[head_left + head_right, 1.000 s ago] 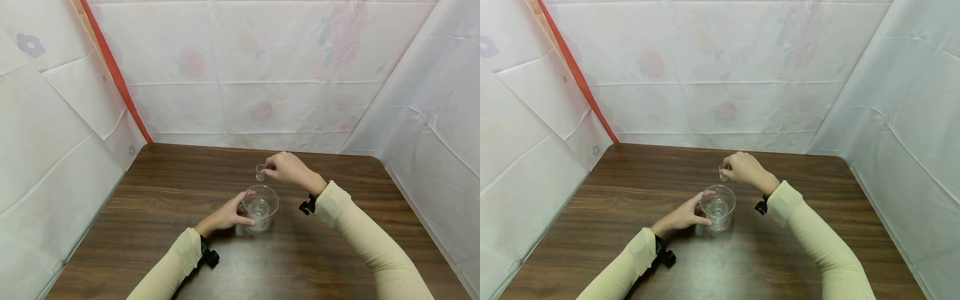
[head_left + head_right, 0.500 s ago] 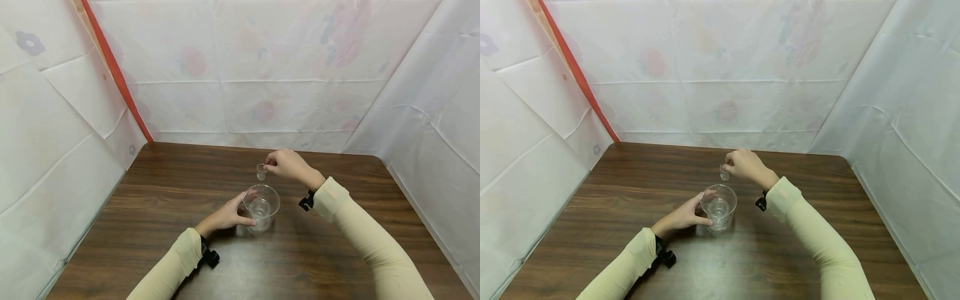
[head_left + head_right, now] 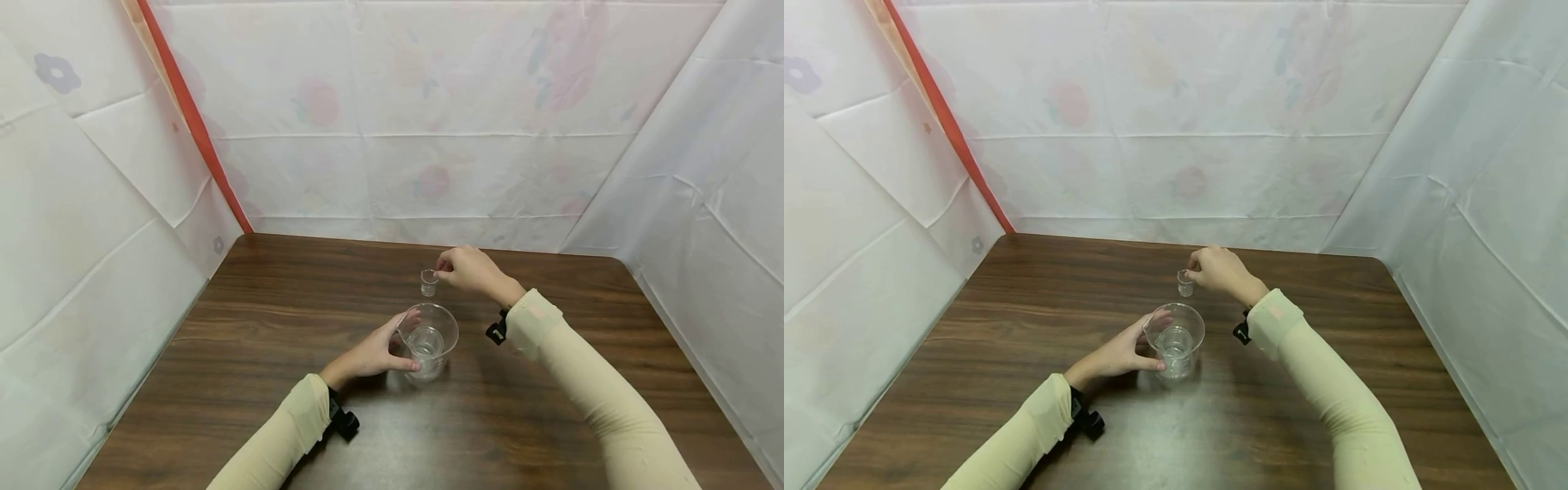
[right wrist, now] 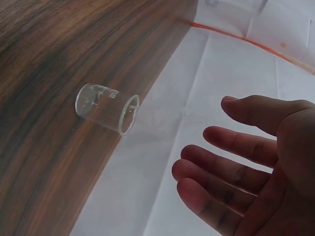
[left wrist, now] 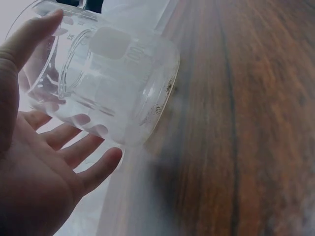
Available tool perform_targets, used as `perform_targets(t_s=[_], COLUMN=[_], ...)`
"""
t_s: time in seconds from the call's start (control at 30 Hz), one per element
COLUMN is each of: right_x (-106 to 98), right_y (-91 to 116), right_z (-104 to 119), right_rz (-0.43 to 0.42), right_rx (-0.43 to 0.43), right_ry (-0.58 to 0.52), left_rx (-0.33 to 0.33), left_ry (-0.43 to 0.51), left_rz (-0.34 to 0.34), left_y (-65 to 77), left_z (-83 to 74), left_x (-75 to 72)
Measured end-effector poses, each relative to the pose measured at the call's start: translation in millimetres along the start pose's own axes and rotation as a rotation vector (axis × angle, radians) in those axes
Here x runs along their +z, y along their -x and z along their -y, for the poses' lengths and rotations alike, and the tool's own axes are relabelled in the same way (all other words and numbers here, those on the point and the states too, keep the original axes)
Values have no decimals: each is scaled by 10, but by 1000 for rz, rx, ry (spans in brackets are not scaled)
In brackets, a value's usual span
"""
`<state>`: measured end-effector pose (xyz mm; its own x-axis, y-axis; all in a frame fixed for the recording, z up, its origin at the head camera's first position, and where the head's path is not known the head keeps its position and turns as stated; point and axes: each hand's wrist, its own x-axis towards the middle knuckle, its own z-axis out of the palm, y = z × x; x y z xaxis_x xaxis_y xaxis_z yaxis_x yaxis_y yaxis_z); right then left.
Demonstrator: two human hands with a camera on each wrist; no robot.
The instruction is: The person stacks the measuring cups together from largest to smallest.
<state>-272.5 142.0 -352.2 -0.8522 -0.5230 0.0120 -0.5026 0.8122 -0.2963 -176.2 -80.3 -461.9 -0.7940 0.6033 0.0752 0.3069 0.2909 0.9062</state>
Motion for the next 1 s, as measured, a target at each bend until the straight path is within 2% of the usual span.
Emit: perform_targets(t_s=[0.5, 0.7, 1.0], right_x=[188, 284, 423], right_y=[-135, -166, -229], right_z=[-141, -176, -199], right_rz=[58, 38, 36], right_rx=[71, 99, 138], right_ry=[-16, -30, -49], left_rx=[17, 55, 41], left_ry=[-1, -24, -65], left_rz=[-35, -59, -51], left_y=[-40, -47, -57], left_z=[3, 12, 21], left_x=[54, 59, 45])
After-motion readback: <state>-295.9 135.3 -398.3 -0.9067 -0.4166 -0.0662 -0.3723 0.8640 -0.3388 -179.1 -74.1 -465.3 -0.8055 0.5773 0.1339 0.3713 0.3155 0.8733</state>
